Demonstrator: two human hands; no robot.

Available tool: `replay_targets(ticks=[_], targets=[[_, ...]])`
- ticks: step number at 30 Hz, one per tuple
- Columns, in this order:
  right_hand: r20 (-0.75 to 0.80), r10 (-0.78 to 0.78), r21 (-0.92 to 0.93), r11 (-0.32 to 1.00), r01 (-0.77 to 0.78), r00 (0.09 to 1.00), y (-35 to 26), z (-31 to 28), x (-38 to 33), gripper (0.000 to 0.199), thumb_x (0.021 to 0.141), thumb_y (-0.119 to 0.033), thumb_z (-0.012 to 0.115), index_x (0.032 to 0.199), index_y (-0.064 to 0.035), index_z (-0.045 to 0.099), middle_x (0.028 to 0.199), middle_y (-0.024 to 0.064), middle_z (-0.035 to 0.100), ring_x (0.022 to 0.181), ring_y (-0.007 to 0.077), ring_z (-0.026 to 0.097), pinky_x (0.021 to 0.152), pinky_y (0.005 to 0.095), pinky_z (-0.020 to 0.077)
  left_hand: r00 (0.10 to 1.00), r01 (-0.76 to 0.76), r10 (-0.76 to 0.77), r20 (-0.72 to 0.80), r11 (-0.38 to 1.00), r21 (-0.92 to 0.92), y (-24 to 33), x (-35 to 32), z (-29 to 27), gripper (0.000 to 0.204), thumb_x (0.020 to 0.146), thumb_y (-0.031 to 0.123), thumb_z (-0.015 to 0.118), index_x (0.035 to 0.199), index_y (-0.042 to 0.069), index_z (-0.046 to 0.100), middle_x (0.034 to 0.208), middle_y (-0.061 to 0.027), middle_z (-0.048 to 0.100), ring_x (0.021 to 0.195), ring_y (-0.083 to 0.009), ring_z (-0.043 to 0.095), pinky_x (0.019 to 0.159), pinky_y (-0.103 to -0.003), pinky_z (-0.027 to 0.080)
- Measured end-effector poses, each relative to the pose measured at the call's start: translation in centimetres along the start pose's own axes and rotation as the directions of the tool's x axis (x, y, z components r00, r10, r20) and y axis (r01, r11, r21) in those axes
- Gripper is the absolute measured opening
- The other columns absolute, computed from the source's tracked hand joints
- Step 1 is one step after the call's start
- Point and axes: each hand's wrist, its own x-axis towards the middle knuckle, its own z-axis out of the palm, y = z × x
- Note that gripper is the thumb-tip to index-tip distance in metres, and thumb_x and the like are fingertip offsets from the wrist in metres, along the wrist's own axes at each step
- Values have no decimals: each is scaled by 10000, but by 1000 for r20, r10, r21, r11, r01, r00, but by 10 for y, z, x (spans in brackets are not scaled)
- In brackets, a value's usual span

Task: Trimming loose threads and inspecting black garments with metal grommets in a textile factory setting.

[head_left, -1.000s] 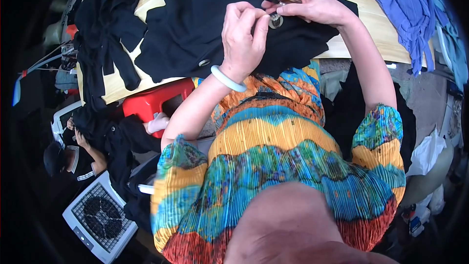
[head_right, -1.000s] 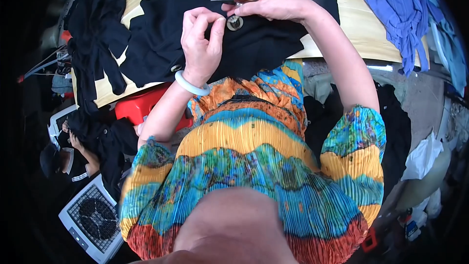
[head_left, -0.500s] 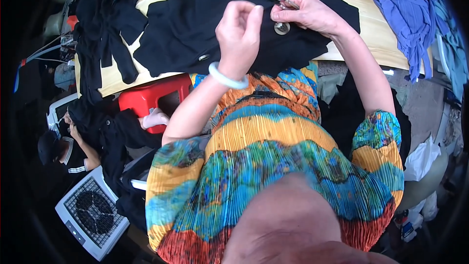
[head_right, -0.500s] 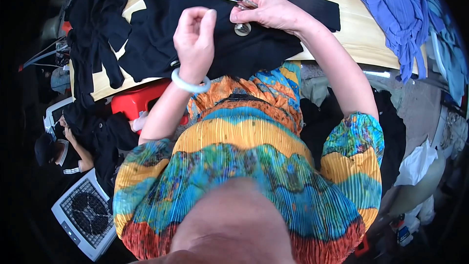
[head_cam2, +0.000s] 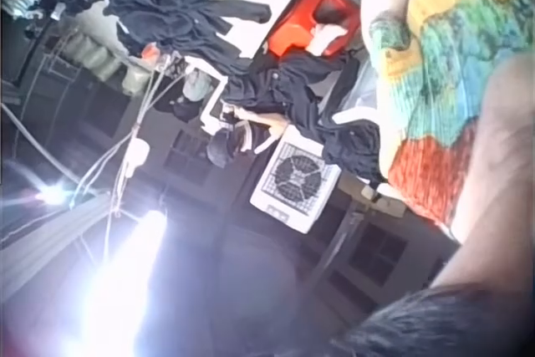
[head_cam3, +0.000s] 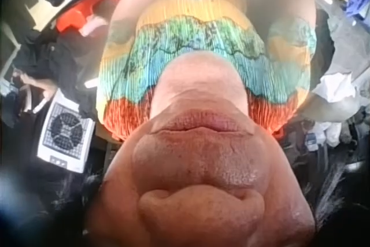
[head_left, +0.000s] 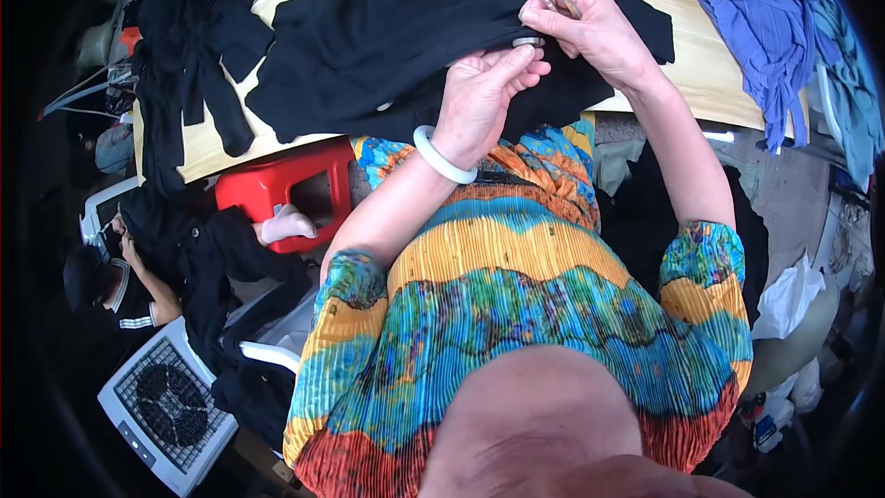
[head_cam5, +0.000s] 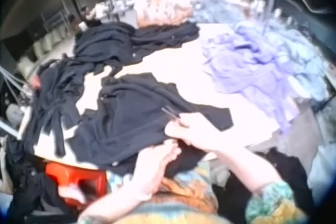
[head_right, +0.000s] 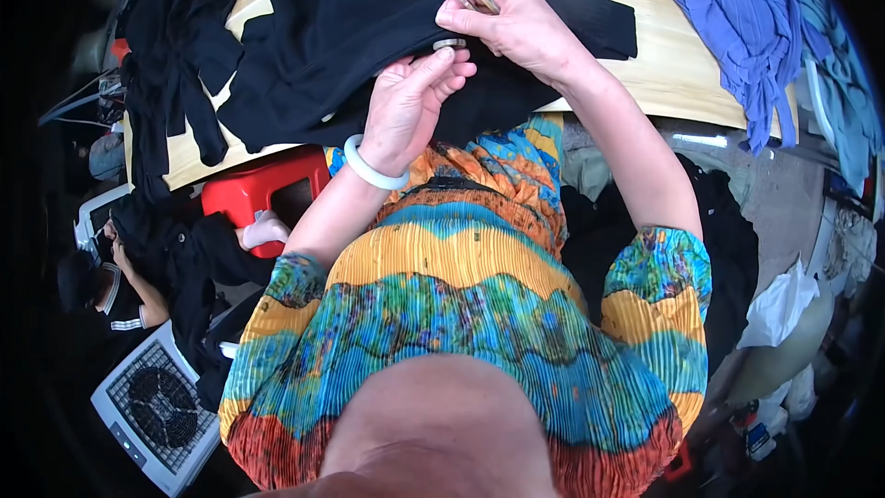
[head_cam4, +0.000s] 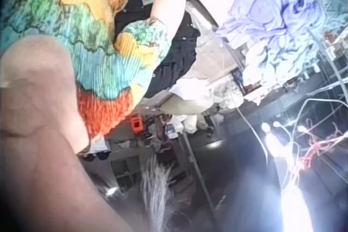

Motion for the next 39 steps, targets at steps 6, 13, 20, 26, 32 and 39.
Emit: replay_targets(ticks=[6, 13, 20, 26, 32, 39], targets=[[-49, -89, 5, 996, 89, 995, 13, 3, 1, 230, 789, -244, 634, 827, -18, 611, 683, -17, 567, 649, 43, 507, 607, 206, 427, 960, 281, -269, 80, 926, -252, 5, 1, 5, 283, 875, 179, 511, 1049, -45, 510, 1000, -159, 575, 923, -228, 580, 773, -267, 482], [-142, -194, -200, 966, 164, 971, 2, 4, -9, 230, 786, -224, 633, 845, -3, 606, 684, 11, 578, 644, 52, 500, 597, 213, 414, 990, 135, -138, -14, 979, -150, 2, -3, -2, 189, 850, 95, 506, 935, -49, 594, 941, -146, 617, 855, -210, 610, 762, -273, 480], [-178, -184, -103, 980, 167, 967, -5, 9, -29, 204, 807, -200, 610, 860, -4, 600, 711, 11, 590, 672, 50, 517, 625, 215, 423, 991, 118, -106, 76, 979, -166, 11, -5, -8, 251, 871, 189, 494, 901, -42, 588, 873, -142, 617, 766, -196, 614, 679, -272, 487], [-125, -197, -115, 976, 182, 972, 3, 5, -30, 201, 817, -195, 598, 845, 3, 594, 718, 14, 598, 688, 50, 530, 635, 216, 430, 951, 283, -307, -13, 858, 428, 25, -25, -2, 305, 917, 249, 424, 927, -20, 568, 763, -94, 613, 653, -150, 603, 574, -228, 477], [-152, -293, -155, 950, 270, 944, 17, 14, -35, 175, 808, -171, 613, 845, -1, 596, 664, 6, 564, 623, 40, 482, 558, 201, 394, 790, -561, 453, 414, 261, 785, 31, 1, -6, 188, 756, -25, 609, 942, 4, 611, 808, -20, 539, 603, -33, 491, 512, -160, 383], [-213, -379, -267, 909, 319, 901, 24, 25, -37, 157, 787, -141, 625, 836, 4, 591, 657, 71, 573, 562, 78, 488, 512, 225, 399, 663, -673, 341, 666, -117, 730, 37, 20, -15, 120, 728, 88, 637, 845, 62, 629, 804, -67, 550, 690, -218, 560, 604, -295, 467]])
